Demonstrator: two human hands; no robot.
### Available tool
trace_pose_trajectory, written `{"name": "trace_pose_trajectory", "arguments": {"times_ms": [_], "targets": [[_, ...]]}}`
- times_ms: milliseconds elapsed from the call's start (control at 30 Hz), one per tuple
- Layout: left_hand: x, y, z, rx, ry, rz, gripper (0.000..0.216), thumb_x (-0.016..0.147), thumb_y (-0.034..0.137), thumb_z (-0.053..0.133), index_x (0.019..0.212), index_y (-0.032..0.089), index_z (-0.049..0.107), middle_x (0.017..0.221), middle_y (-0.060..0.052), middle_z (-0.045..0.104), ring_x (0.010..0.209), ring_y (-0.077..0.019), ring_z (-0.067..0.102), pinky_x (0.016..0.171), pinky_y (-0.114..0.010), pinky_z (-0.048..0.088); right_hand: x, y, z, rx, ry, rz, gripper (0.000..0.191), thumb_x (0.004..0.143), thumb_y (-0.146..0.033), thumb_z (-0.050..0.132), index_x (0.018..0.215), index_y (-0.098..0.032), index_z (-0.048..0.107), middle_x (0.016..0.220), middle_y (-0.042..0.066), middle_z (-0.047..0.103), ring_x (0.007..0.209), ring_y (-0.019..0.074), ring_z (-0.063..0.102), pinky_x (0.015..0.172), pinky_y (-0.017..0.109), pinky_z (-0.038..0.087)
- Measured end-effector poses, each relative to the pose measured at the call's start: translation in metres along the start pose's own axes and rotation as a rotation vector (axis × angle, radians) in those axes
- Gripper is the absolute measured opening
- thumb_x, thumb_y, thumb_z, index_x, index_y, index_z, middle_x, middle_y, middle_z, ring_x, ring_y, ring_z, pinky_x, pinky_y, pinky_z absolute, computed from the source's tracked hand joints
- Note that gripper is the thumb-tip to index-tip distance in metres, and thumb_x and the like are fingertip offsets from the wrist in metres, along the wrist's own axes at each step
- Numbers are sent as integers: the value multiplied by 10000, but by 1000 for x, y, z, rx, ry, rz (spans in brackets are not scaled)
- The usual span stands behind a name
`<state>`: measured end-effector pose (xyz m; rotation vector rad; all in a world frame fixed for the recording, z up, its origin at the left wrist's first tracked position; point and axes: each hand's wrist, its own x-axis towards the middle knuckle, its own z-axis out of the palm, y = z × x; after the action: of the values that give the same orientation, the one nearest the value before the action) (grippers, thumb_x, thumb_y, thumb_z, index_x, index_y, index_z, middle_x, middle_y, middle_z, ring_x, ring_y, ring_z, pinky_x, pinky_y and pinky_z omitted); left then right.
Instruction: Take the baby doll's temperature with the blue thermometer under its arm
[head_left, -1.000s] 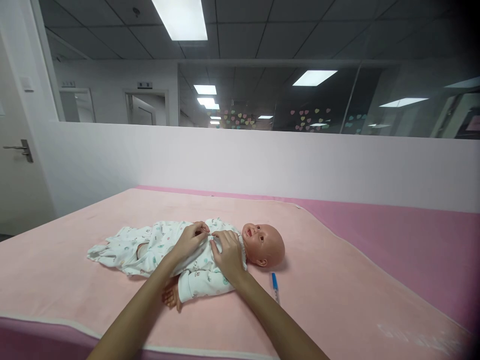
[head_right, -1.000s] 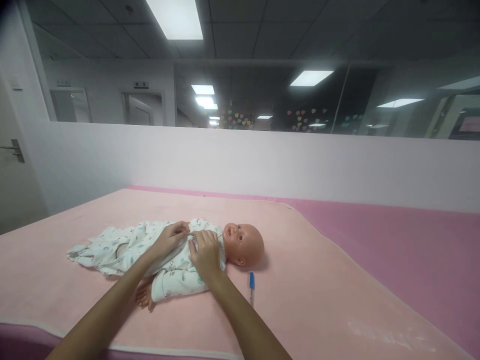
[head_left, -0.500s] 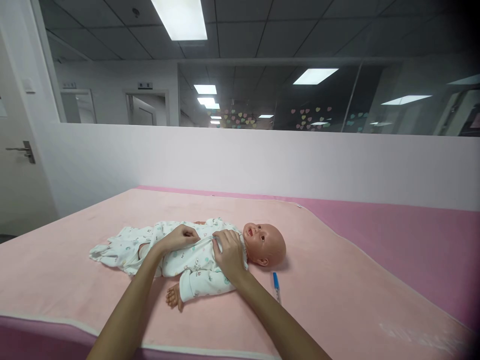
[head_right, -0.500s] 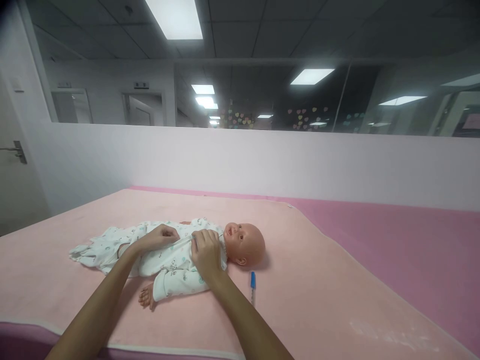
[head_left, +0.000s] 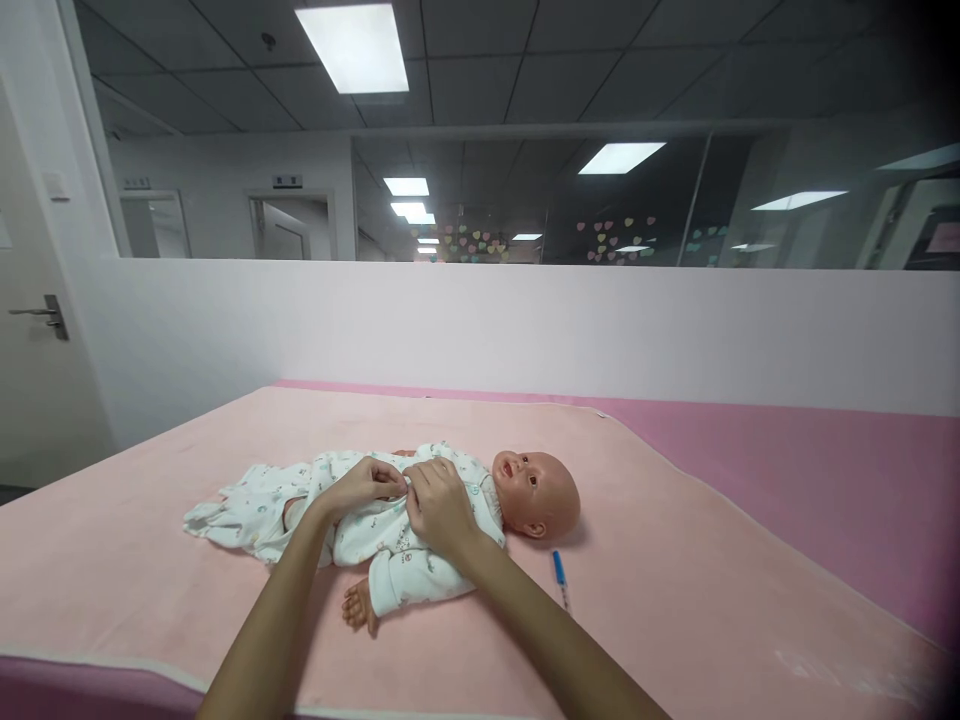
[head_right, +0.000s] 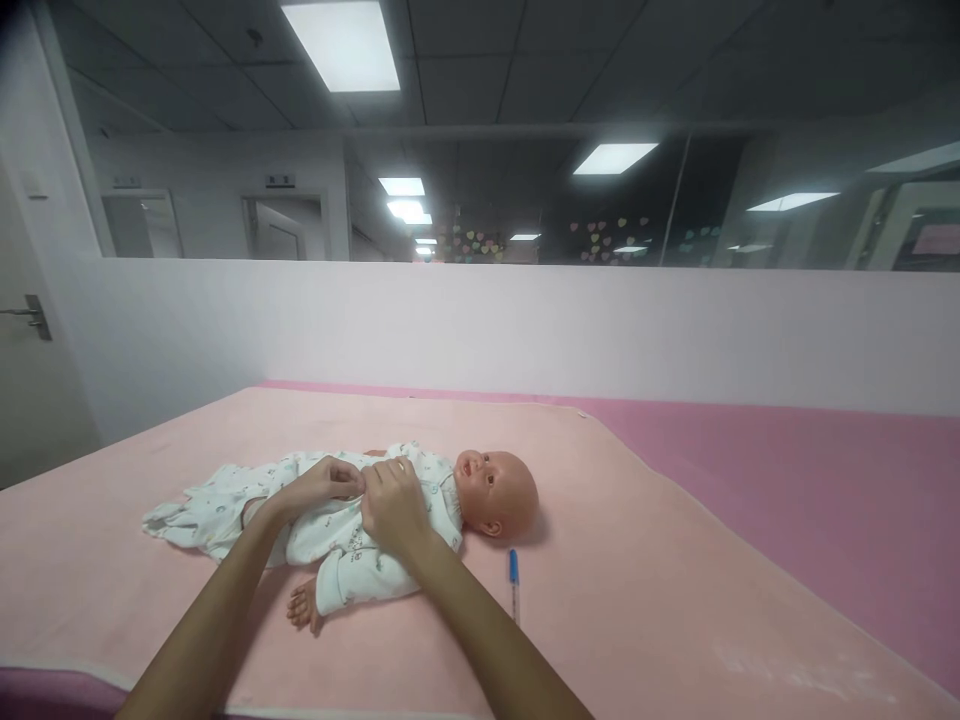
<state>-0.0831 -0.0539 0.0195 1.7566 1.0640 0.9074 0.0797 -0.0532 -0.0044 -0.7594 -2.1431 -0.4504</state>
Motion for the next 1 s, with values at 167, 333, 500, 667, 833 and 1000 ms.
{"name": "trace_pose_trajectory", "arguments": {"times_ms": [167, 333, 500, 667, 833, 1000], "targets": [[-1, -4, -2, -109, -15, 52, 137, 655, 250, 606, 626, 119, 634, 530, 25, 501, 521, -75, 390, 517, -206, 319, 5, -6, 11, 17, -46, 33, 142, 685, -105, 436, 768, -164, 534, 701, 36, 509, 685, 162, 424, 688, 305, 335], [-1, -6, -1, -126, -7, 43, 164, 648, 251, 622, 724, 109, 652, 609, -1, 562, 565, -87, 452, 547, -206, 349, -3, -8, 8, 17, -2, -40, 294, 652, -108, 436, 918, -148, 555, 732, 47, 502, 703, 176, 409, 686, 315, 325], [3, -10, 1, -142, 28, 20, 220, 633, 297, 640, 729, 99, 636, 625, -22, 588, 575, -105, 490, 557, -216, 368, -6, -12, 7, 4, -1, -2, 278, 659, -114, 439, 914, -148, 543, 752, 55, 513, 723, 183, 420, 670, 312, 315], [5, -17, 1, -145, 29, 21, 202, 631, 272, 643, 747, 107, 641, 591, -5, 582, 541, -94, 471, 528, -205, 347, -7, -12, 10, -14, -12, 76, 168, 672, -128, 455, 825, -170, 512, 723, 37, 512, 716, 177, 421, 661, 304, 309], [4, -18, 1, -121, 53, 14, 211, 631, 281, 638, 756, 112, 653, 617, -17, 605, 581, -118, 510, 551, -217, 382, -8, -12, 12, -19, -13, 67, 130, 710, -114, 441, 809, -173, 501, 714, 28, 505, 698, 167, 416, 657, 298, 308], [-1, -8, 4, -101, 68, 30, 166, 650, 273, 621, 716, 125, 659, 639, -20, 624, 639, -141, 543, 614, -240, 418, -10, -12, 12, 0, 9, 33, 223, 750, -58, 385, 896, -164, 516, 734, 35, 498, 682, 165, 409, 638, 291, 315]]}}
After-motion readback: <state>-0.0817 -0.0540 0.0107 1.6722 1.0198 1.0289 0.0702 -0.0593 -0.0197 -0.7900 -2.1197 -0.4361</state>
